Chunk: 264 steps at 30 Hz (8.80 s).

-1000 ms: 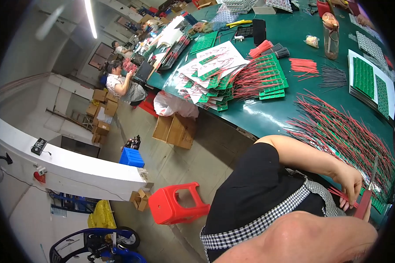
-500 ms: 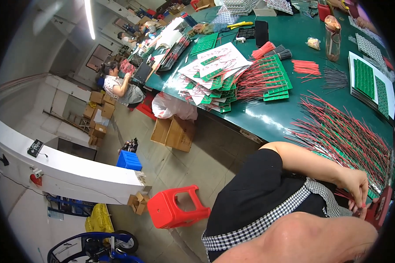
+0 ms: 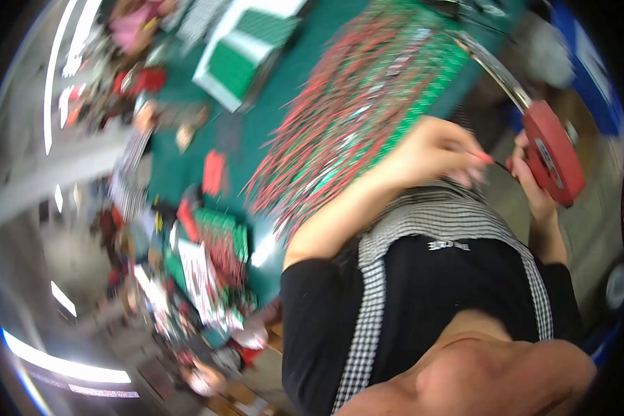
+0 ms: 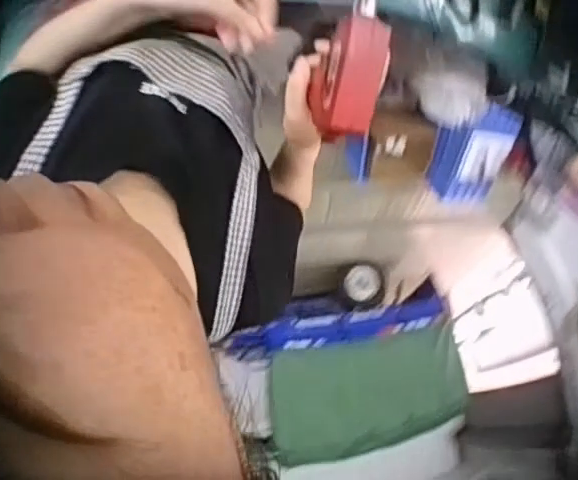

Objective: Using a handheld dispenser tool to apply adhesive or material to bundles of wires on printed circuit boards.

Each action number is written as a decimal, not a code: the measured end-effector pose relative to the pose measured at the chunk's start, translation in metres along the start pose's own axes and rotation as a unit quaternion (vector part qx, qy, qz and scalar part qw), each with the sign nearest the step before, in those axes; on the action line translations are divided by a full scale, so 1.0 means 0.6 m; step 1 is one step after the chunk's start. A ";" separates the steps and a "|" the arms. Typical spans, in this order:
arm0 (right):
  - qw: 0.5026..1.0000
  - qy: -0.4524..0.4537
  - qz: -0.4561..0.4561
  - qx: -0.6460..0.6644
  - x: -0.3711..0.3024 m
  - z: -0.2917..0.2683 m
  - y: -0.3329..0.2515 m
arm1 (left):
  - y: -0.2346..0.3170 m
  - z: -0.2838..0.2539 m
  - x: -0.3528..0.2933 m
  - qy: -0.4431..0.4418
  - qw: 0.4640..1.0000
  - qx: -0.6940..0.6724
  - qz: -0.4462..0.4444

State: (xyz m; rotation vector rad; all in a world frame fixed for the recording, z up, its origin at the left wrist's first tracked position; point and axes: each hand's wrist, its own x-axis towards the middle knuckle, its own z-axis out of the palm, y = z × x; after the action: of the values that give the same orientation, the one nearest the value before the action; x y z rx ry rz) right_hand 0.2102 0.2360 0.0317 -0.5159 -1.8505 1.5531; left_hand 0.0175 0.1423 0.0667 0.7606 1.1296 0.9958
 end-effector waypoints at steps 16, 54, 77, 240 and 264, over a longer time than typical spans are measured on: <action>0.972 0.079 0.178 0.132 -0.002 -0.126 0.088 | -0.017 -0.067 0.171 0.247 0.583 0.735 0.242; 0.946 0.064 0.297 0.114 0.050 -0.126 0.109 | -0.051 -0.076 0.200 0.251 0.627 0.709 0.203; 0.954 0.055 0.263 0.129 0.041 -0.134 0.109 | -0.051 -0.073 0.202 0.255 0.617 0.715 0.208; 0.976 0.167 0.048 0.134 -0.033 -0.101 0.059 | -0.029 -0.175 -0.048 0.496 0.591 0.612 0.175; 0.988 0.146 0.048 0.030 -0.079 0.068 -0.034 | -0.139 -0.499 -0.489 0.554 0.611 0.550 -0.132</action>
State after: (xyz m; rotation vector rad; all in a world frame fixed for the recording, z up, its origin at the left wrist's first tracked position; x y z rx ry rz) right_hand 0.2174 0.1705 0.0374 -0.7708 -1.5722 1.5010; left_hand -0.2821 -0.1587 0.0192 0.8201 3.0133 0.2921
